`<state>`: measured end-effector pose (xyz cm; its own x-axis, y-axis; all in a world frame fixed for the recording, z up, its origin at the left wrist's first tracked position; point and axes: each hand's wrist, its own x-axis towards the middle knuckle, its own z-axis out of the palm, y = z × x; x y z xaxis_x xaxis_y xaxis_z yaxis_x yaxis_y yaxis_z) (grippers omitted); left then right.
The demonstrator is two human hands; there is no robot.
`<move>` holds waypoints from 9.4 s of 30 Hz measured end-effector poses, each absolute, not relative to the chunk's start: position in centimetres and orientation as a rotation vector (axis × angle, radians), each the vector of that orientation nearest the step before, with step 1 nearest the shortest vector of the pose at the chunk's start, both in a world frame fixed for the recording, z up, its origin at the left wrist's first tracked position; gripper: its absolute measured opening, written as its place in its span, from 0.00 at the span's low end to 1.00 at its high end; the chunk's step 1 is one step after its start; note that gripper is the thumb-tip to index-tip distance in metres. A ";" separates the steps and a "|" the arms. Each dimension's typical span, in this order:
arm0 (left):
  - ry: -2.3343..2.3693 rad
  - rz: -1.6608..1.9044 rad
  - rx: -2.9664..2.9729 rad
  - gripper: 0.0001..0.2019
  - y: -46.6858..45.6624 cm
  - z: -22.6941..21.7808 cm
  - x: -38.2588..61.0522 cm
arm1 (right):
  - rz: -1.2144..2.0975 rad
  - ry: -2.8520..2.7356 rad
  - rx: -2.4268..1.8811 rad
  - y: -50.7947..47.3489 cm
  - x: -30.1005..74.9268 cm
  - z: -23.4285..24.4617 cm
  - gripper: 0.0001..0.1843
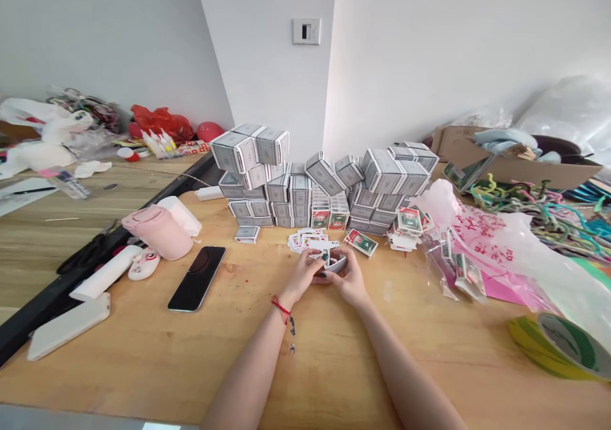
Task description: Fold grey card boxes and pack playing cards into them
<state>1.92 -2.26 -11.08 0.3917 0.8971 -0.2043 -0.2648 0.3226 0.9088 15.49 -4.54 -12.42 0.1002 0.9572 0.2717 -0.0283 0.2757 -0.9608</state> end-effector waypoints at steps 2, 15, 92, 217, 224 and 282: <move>0.795 0.850 0.875 0.18 -2.2 -11.0 1.5 | 0.966 -1.249 -1.003 -4.6 15.6 -12.4 0.27; 0.730 0.912 0.913 0.29 -1.6 -11.2 1.0 | 1.258 -1.020 -1.046 -3.5 16.9 -13.0 0.35; 1.080 1.176 1.971 0.30 -2.4 -12.6 1.7 | 1.068 -1.144 -1.323 -3.9 15.6 -13.8 0.19; 1.275 0.987 2.276 0.25 -2.3 -12.9 1.1 | 0.884 -1.010 -1.234 -2.6 17.2 -15.5 0.18; 1.315 1.190 2.089 0.25 -2.3 -12.6 1.2 | 0.876 -0.993 -1.276 -2.8 17.4 -15.3 0.17; 1.038 1.217 1.163 0.14 -2.1 -11.4 2.0 | 1.290 -0.765 -1.047 -3.6 16.2 -13.3 0.19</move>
<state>1.97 -2.13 -11.38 0.0865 0.9960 0.0231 -0.1346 -0.0113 0.9908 16.16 -3.61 -13.33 0.1559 0.9824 -0.1026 -0.3810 -0.0360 -0.9239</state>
